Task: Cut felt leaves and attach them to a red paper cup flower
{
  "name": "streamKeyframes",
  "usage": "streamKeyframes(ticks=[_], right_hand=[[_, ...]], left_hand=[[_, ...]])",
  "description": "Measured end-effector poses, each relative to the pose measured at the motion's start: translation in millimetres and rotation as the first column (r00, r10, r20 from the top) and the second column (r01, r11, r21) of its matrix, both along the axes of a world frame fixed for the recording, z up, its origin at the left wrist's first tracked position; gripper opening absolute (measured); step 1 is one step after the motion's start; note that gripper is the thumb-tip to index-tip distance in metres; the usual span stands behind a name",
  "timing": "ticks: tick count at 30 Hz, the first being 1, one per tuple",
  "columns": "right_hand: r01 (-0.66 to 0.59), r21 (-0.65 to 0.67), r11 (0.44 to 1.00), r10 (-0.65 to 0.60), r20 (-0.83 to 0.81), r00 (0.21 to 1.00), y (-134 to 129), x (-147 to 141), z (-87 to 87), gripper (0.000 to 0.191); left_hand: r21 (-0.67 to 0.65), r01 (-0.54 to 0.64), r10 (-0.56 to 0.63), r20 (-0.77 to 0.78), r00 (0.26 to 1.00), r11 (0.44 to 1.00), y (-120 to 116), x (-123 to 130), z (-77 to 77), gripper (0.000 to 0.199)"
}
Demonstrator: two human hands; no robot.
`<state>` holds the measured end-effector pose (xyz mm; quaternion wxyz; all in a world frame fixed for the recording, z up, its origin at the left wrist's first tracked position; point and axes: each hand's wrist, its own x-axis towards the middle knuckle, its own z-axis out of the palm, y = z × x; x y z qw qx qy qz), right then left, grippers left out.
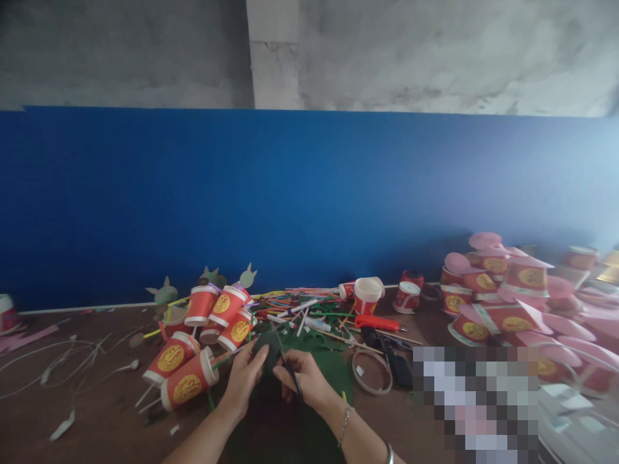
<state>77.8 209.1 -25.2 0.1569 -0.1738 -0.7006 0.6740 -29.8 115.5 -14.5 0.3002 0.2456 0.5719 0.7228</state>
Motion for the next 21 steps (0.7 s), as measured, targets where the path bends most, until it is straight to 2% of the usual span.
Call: streamKeyframes(ticks=[3,10,21], right_hand=[[0.0,0.007,1.0,0.0,-0.001,1.0,0.6,-0.2,-0.8,0.039],[0.015,0.019,1.0,-0.016,0.032,0.999,0.7,-1.2,-2.5,0.038],[0.018,0.008,1.0,-0.019,0.049,0.999,1.7,-1.4,-2.3,0.038]], left_hand=[[-0.006,0.04,-0.04,-0.007,0.999,0.999,0.8,-2.5,-3.6,0.035],[-0.009,-0.011,0.011,0.027,1.0,1.0,2.5,-4.4,-7.6,0.038],[-0.01,-0.026,0.027,0.055,0.998,1.0,2.9,-5.6,-8.8,0.041]])
